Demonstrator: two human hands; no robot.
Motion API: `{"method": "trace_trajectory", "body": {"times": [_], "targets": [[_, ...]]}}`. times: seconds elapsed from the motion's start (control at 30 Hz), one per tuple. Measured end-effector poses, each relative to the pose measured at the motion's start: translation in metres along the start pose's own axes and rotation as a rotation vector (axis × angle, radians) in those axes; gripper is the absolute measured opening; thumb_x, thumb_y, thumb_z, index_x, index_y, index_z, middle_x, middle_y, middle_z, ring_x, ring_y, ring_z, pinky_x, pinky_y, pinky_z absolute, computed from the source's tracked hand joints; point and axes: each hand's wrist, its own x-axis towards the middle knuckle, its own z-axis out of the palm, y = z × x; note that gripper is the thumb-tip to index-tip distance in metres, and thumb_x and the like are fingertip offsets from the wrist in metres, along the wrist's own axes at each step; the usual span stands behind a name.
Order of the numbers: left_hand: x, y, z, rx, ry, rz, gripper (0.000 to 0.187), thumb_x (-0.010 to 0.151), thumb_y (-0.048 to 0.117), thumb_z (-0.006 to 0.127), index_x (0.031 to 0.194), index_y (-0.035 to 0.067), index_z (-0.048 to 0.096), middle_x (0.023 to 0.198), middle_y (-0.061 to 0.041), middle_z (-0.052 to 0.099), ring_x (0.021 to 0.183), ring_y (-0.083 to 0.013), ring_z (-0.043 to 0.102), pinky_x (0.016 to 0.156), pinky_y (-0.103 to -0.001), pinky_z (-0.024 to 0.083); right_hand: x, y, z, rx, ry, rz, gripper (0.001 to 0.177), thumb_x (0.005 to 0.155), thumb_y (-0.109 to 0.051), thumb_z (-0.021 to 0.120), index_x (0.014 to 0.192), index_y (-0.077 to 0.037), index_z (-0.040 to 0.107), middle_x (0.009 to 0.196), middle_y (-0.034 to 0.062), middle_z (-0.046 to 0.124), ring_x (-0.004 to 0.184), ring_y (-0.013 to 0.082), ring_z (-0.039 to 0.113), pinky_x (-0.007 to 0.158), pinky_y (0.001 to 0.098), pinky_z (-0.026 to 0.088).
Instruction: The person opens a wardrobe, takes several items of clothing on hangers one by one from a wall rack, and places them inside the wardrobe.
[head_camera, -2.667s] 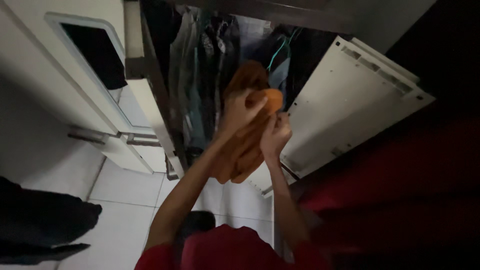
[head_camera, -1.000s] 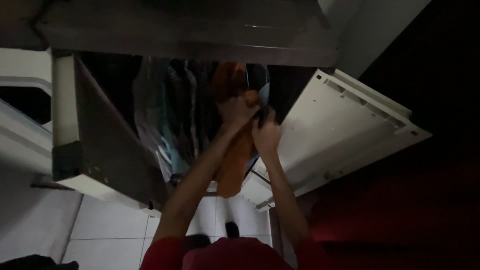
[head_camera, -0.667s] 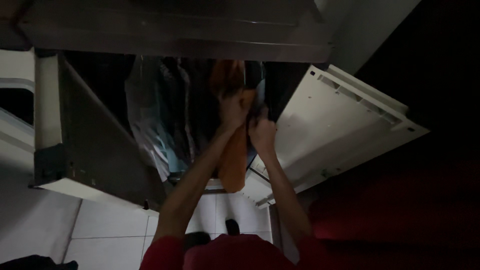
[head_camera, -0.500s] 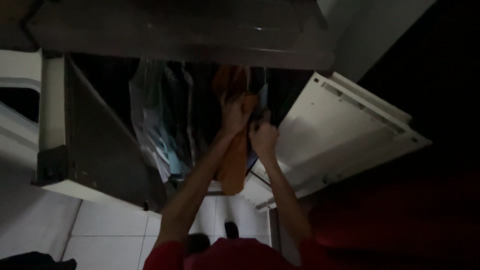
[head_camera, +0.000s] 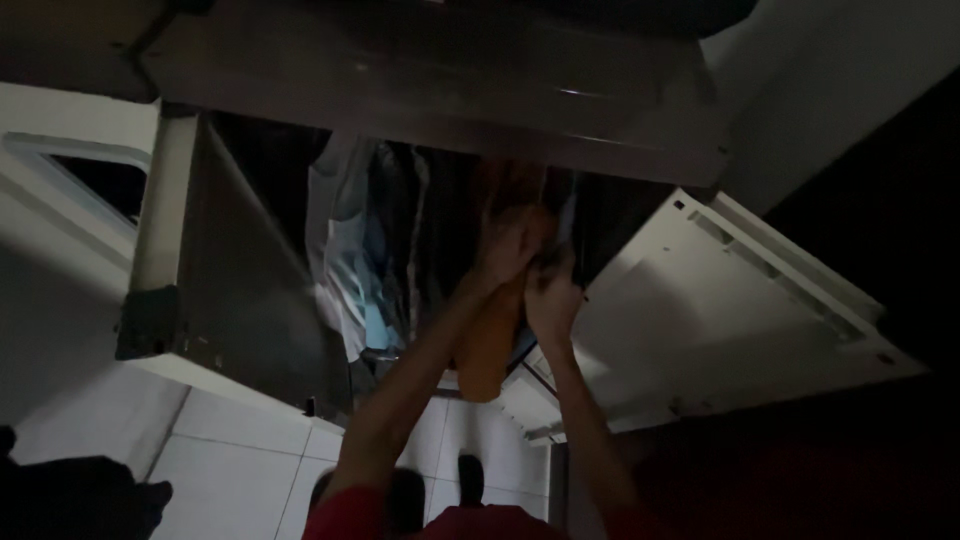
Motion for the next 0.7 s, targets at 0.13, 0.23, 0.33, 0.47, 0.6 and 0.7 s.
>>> {"method": "trace_trajectory", "body": {"times": [0.13,0.23,0.33,0.47,0.6,0.7], "targets": [[-0.005,0.023,-0.027,-0.1,-0.012,0.033,0.055,0.103,0.027,0.059,0.152,0.005,0.046,0.139,-0.022,0.062,0.123,-0.0369,0.061,0.108,-0.047,0.044,-0.017,0.008,0.011,0.129,0.165,-0.189,0.055,0.1,-0.009,0.064,0.151,0.001,0.046,0.091,0.0142,0.074,0.077,0.0235,0.069,0.072,0.0359,0.057],[-0.02,0.059,-0.065,0.07,0.172,0.193,0.064,0.092,0.025,0.073,0.147,0.003,0.049,0.134,-0.02,0.062,0.122,-0.0402,0.056,0.114,-0.062,0.026,-0.025,0.02,0.023,0.304,0.152,-0.369,0.031,0.103,-0.007,0.063,0.134,-0.003,0.061,0.096,0.0103,0.076,0.077,0.0212,0.065,0.075,0.0329,0.056],[-0.061,0.074,-0.097,0.054,0.298,0.126,0.06,0.095,0.019,0.072,0.148,0.004,0.049,0.15,-0.028,0.047,0.139,-0.0462,0.043,0.118,-0.053,0.033,-0.033,0.025,0.034,0.263,0.171,-0.495,0.016,0.1,-0.007,0.067,0.116,-0.005,0.071,0.095,0.0093,0.076,0.078,0.0199,0.068,0.073,0.0314,0.056],[-0.124,0.073,-0.116,0.243,0.45,-0.022,0.045,0.093,0.011,0.071,0.137,0.006,0.062,0.142,-0.021,0.06,0.128,-0.0397,0.058,0.109,-0.05,0.044,-0.047,0.005,0.04,0.191,0.107,-0.573,0.01,0.095,-0.009,0.074,0.103,-0.004,0.077,0.083,0.0108,0.073,0.071,0.0215,0.068,0.063,0.0331,0.053],[-0.188,0.067,-0.12,0.237,0.456,0.003,0.023,0.093,0.007,0.071,0.115,0.003,0.067,0.132,-0.019,0.065,0.114,-0.0353,0.068,0.092,-0.041,0.058,-0.067,-0.028,0.065,0.384,-0.05,-0.652,0.01,0.097,-0.01,0.07,0.105,-0.005,0.074,0.092,0.0123,0.073,0.077,0.0253,0.069,0.068,0.034,0.055],[-0.244,0.076,-0.134,0.224,0.373,-0.206,0.017,0.089,0.006,0.072,0.105,0.002,0.072,0.121,-0.016,0.07,0.101,-0.0296,0.071,0.081,-0.038,0.061,-0.093,-0.04,0.094,0.539,-0.195,-0.624,0.01,0.095,-0.011,0.071,0.102,-0.005,0.075,0.086,0.0107,0.073,0.069,0.0237,0.069,0.064,0.0336,0.055]]}}
